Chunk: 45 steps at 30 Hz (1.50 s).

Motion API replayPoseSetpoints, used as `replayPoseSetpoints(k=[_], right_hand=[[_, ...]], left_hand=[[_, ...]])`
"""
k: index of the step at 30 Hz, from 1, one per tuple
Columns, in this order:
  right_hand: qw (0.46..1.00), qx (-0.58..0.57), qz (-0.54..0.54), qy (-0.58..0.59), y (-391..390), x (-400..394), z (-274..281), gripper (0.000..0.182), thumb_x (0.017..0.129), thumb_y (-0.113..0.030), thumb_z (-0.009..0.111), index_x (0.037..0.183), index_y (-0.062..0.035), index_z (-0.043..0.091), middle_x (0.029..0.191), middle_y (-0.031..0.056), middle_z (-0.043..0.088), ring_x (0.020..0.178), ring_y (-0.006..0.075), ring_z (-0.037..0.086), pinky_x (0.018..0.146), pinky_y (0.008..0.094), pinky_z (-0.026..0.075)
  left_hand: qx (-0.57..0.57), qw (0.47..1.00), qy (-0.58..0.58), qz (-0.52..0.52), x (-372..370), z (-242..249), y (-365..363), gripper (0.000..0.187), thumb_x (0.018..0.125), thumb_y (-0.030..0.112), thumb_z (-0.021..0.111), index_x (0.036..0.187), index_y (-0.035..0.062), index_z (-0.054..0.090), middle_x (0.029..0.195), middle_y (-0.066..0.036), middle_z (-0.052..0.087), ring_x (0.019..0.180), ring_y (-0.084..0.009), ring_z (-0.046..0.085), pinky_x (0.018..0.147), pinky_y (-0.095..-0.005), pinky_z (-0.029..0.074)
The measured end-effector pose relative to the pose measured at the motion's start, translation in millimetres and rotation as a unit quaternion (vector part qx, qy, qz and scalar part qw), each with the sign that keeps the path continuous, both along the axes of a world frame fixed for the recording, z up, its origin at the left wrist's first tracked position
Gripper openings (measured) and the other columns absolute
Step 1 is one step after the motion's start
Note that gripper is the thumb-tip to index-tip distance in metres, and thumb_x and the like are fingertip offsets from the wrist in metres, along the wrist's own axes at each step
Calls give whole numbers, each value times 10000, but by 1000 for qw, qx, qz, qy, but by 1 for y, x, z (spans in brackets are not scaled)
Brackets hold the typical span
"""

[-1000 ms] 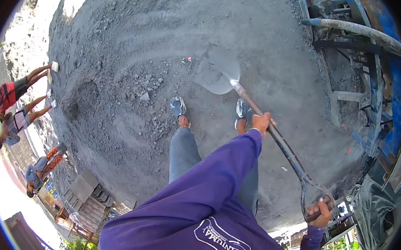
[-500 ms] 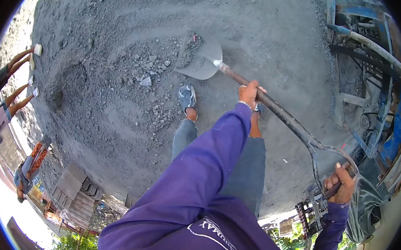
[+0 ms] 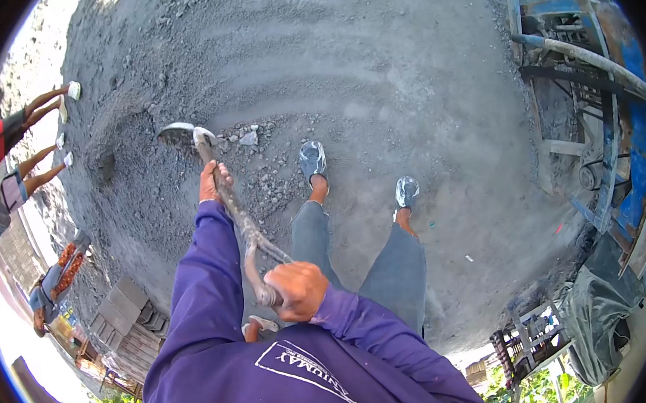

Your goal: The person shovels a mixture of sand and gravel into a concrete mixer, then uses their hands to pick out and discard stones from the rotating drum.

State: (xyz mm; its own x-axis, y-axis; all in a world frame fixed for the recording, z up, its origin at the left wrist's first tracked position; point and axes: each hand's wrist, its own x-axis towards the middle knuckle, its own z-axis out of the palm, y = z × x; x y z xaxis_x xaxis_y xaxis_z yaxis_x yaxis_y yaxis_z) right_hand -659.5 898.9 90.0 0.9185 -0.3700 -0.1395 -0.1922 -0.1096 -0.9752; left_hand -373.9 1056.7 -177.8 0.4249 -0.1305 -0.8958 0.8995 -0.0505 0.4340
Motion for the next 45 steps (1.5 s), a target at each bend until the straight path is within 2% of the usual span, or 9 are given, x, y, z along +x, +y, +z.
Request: replayPoseSetpoints(k=[5, 11, 18, 22, 26, 31, 38, 41, 45], right_hand=[[970, -139, 168, -108, 18, -90, -5, 304, 571, -148, 705, 834, -140, 554, 759, 21, 474, 758, 220, 542, 717, 355, 419], [998, 23, -61, 16, -54, -259, -13, 223, 677, -65, 742, 833, -86, 585, 732, 31, 581, 674, 220, 563, 638, 337, 438], [766, 241, -551, 228, -72, -462, 57, 131, 757, -39, 672, 846, -21, 578, 599, 30, 531, 417, 114, 485, 420, 254, 410], [616, 261, -706, 233, -67, -564, 110, 113, 848, -29, 589, 893, -96, 509, 513, -15, 383, 367, 111, 382, 356, 273, 372], [598, 212, -724, 270, -82, -582, 144, 85, 873, -69, 565, 901, -123, 506, 499, -15, 379, 349, 107, 347, 332, 273, 341], [641, 248, -659, 306, -103, -464, 97, 125, 846, -82, 602, 853, -133, 488, 520, -21, 397, 367, 110, 367, 344, 274, 355], [713, 269, -563, 320, -31, -144, 5, 190, 772, -65, 709, 829, -56, 528, 520, 34, 485, 370, 123, 466, 358, 265, 383], [808, 324, -389, 303, 24, -51, -11, 185, 798, -107, 711, 774, -45, 538, 548, 20, 546, 395, 95, 494, 387, 238, 381], [987, 25, -137, 80, 97, -15, -24, 252, 655, -113, 761, 802, -90, 557, 616, 33, 534, 535, 149, 553, 500, 288, 423]], left_hand=[[37, 995, -92, 14, -40, 98, 46, 280, 848, 326, 655, 960, 104, 525, 719, -21, 554, 592, -147, 564, 514, -328, 473], [-11, 987, -152, 58, -170, 154, -59, 222, 843, 293, 661, 878, 110, 541, 708, -29, 555, 594, -171, 553, 565, -350, 478], [-3, 997, 69, -14, -432, 44, -191, 159, 799, 119, 657, 868, 52, 530, 701, -78, 553, 557, -219, 575, 510, -405, 510], [34, 972, 199, -116, -604, 30, -242, 198, 827, 74, 597, 925, -76, 513, 711, -138, 572, 562, -256, 617, 499, -366, 545], [21, 947, 293, -130, -673, 15, -255, 184, 826, 73, 579, 895, -84, 511, 682, -147, 572, 531, -273, 609, 505, -387, 544], [-9, 962, 269, -51, -557, -17, -222, 193, 823, 81, 578, 900, -78, 503, 675, -147, 570, 560, -268, 614, 514, -397, 539], [53, 992, 112, -17, -218, -88, -90, 201, 776, 33, 600, 917, -89, 526, 696, -153, 592, 594, -267, 616, 573, -379, 549], [72, 996, 58, -5, -98, -118, 0, 154, 819, 133, 626, 885, 34, 528, 673, -97, 572, 579, -237, 586, 550, -389, 504], [-24, 999, 14, 28, -3, -44, 93, 195, 851, 221, 645, 892, 77, 521, 678, -37, 548, 555, -171, 560, 490, -350, 483]])
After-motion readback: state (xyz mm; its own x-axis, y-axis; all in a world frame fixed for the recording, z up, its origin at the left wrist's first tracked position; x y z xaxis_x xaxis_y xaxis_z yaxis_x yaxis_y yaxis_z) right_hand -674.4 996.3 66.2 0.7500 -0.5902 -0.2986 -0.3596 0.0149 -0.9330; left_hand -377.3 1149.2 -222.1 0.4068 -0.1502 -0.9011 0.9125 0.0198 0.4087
